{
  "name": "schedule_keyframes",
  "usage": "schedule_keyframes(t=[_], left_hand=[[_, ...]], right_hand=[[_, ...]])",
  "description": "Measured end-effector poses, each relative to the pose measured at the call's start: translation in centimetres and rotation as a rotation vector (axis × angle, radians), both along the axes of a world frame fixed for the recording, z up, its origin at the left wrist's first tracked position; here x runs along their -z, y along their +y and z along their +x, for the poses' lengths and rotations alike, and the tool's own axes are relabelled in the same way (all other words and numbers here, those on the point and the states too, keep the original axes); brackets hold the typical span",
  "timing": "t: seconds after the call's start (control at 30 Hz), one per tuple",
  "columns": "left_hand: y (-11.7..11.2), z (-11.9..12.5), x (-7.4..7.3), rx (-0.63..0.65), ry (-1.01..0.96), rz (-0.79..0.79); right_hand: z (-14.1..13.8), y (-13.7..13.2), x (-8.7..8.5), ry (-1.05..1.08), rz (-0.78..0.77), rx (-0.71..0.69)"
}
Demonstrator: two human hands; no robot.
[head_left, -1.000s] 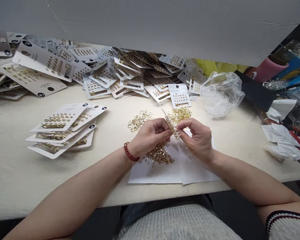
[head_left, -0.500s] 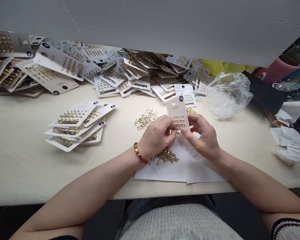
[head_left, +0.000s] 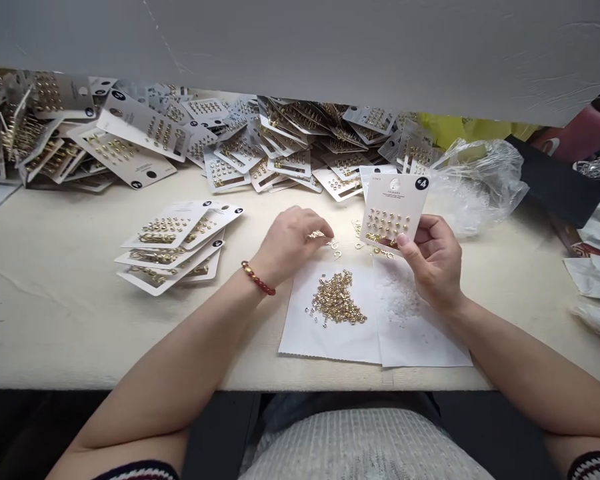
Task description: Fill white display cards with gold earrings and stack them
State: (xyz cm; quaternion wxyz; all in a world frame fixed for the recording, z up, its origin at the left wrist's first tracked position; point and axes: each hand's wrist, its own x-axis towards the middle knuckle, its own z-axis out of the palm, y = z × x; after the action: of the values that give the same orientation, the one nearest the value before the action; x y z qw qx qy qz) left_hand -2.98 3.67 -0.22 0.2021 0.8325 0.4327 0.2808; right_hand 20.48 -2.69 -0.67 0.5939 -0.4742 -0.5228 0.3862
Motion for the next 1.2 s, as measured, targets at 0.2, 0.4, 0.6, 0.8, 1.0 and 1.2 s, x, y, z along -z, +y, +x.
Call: schedule_keyframes(t=[0.2,0.4,0.6,0.8,1.0,1.2], left_hand=[[-0.9,1.8,1.2,0.142,0.182,0.051],[-1.4,1.8,0.4,0.033,-0.157,-0.004],[-2.9,3.1,-0.1,-0.069,-0.681,-0.324],[-3.1,3.5,0.0,-0.088,-0.719,-0.426],[-3.0,3.5,0.3,-0.115,-0.731,-0.430],[-3.0,3.7,0.4,-0.093,-0.717,-0.409]], right_hand=[[-0.2,0.1,0.1,-0.014,-0.012,-0.012],[-0.4,0.0,0.0,-0.004,-0.054,-0.094],[-0.6,-0.1,0.1,0.066,-0.102,-0.159],[-0.7,-0.3,0.2,0.068,-0.097,-0.150],[-0.5,-0.2,0.4,-0.013,-0.078,-0.084],[-0.6,-0.2,0.4,0.043,-0.092,-0.103]])
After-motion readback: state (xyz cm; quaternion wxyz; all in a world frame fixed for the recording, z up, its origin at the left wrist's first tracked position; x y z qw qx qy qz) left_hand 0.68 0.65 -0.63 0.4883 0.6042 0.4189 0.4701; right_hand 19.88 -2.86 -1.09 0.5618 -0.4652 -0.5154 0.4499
